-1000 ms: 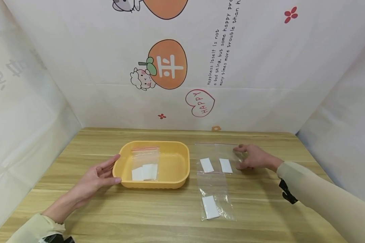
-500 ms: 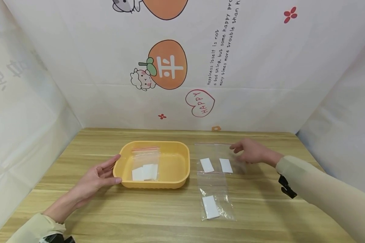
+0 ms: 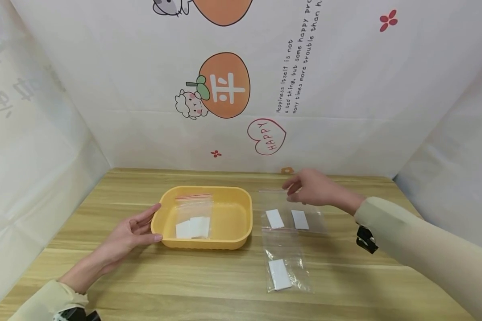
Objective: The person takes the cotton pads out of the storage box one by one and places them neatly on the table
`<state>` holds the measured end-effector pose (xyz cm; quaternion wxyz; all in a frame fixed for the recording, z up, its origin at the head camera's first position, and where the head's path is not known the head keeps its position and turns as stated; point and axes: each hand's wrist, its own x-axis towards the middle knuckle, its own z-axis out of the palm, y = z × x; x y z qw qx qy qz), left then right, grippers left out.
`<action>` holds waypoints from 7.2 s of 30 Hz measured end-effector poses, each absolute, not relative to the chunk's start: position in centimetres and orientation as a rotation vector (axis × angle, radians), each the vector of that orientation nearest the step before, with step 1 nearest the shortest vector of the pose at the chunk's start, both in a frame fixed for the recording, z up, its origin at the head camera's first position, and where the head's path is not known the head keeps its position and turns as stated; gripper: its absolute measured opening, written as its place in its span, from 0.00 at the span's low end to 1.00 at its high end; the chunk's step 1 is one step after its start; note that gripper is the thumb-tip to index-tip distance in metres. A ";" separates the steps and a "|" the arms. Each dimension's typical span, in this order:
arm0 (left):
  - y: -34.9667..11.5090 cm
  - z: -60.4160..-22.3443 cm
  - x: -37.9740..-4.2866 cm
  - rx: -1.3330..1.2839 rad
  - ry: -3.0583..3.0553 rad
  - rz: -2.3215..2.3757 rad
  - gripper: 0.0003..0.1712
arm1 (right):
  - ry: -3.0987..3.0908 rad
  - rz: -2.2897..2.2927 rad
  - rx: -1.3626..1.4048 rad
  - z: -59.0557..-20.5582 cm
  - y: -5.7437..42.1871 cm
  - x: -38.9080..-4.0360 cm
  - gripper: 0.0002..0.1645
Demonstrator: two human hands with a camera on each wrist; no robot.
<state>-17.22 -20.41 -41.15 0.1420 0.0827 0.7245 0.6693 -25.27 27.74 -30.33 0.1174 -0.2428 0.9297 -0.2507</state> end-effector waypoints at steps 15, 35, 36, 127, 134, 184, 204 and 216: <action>-20.4 -41.4 -17.3 0.260 2.091 1.936 0.57 | 2.746 -0.706 -0.873 -28.3 20.7 -24.3 0.11; -20.4 -41.3 -17.2 0.268 2.086 1.940 0.57 | 2.546 -0.711 -0.906 -31.5 13.4 -26.5 0.17; -20.4 -41.3 -17.2 0.269 2.084 1.942 0.57 | 2.531 -0.722 -0.897 -31.7 13.1 -26.6 0.18; -20.4 -41.2 -17.2 0.251 2.070 1.939 0.57 | 2.245 -1.249 -0.535 -32.5 9.0 -25.2 0.49; -20.5 -41.2 -17.2 0.259 2.079 1.931 0.57 | 2.279 -1.223 -0.519 -31.0 10.9 -24.5 0.50; -20.3 -41.3 -17.2 0.255 2.103 1.931 0.56 | 2.335 -1.408 -0.518 -28.6 27.5 -16.0 0.57; -20.3 -41.0 -17.2 0.285 2.095 1.931 0.56 | 2.228 -1.457 -0.421 -36.2 34.9 -13.0 0.50; -20.3 -41.1 -17.1 0.269 2.098 1.932 0.56 | 2.230 -1.432 -0.414 -38.8 37.1 -12.7 0.50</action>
